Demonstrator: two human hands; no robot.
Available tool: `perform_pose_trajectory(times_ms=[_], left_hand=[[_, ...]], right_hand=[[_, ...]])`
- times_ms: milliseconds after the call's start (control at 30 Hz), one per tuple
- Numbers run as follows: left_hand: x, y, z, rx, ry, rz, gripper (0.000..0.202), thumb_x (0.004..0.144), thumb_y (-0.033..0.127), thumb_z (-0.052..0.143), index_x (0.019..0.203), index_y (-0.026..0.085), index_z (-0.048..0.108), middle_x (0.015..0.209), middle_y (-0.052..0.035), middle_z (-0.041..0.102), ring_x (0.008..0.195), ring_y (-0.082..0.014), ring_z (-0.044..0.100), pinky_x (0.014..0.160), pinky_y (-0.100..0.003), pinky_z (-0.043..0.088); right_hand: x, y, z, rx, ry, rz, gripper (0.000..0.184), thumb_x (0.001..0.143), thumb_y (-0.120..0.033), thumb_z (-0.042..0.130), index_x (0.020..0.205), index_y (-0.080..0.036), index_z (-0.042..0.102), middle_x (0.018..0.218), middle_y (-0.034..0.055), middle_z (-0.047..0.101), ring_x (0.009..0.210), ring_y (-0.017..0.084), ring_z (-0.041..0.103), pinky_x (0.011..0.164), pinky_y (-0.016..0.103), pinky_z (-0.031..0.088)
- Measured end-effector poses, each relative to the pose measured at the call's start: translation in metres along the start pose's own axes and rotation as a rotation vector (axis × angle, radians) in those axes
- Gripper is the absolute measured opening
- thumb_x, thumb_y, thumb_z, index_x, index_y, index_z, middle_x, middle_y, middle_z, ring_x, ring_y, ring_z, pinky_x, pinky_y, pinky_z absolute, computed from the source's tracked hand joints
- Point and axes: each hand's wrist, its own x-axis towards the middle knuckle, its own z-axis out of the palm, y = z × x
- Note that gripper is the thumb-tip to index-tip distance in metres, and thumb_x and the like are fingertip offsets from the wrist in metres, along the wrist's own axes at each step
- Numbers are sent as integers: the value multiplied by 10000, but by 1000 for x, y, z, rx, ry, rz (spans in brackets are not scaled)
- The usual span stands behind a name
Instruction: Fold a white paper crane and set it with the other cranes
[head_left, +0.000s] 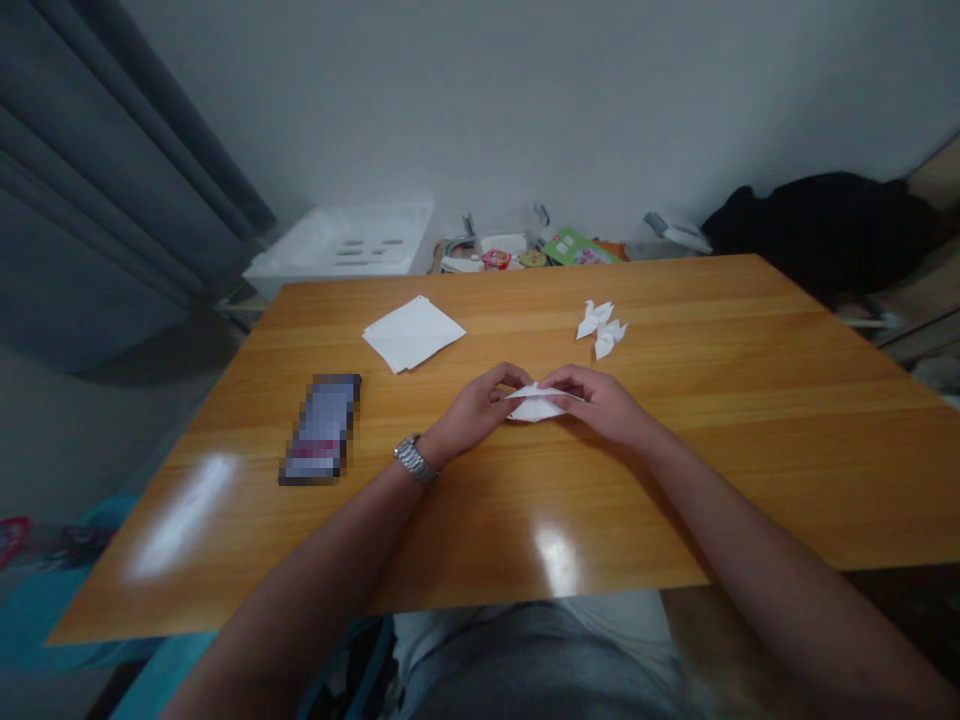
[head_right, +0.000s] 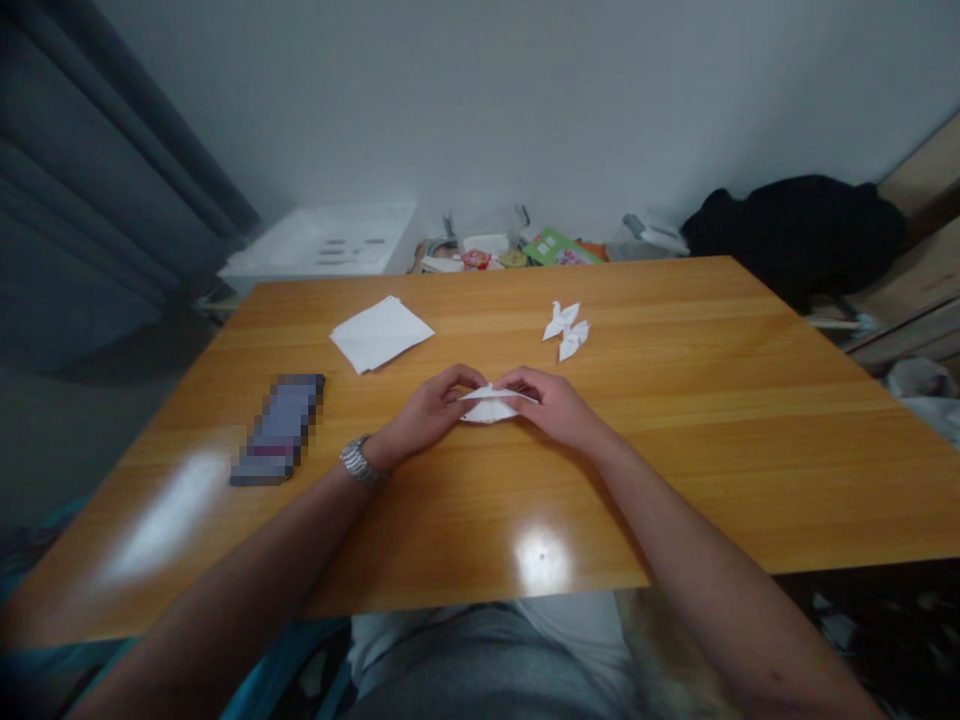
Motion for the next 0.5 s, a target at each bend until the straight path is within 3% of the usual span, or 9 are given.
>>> perform_pose_trajectory(times_ms=[333,500], left_hand=[[-1,4,-1,26,-4,-58,210,916,272,637,1093,161,646,1115,-73,700,962,-157,674,864,-283,541],[-3,7,0,66,17,-53,269,922,372,662,1085,159,653,1067,-78,717,910,-158,681,835,-291,552]], right_hand=[[-4,1,0,22,9,67,322,822,-429,757,1032,-187,721,1041,79,762,926,222,707,862,354,531],[-4,-4,1,1,11,48,303,892,-466,679,1004,-188,723,986,70,761,883,212,699,816,338,533]])
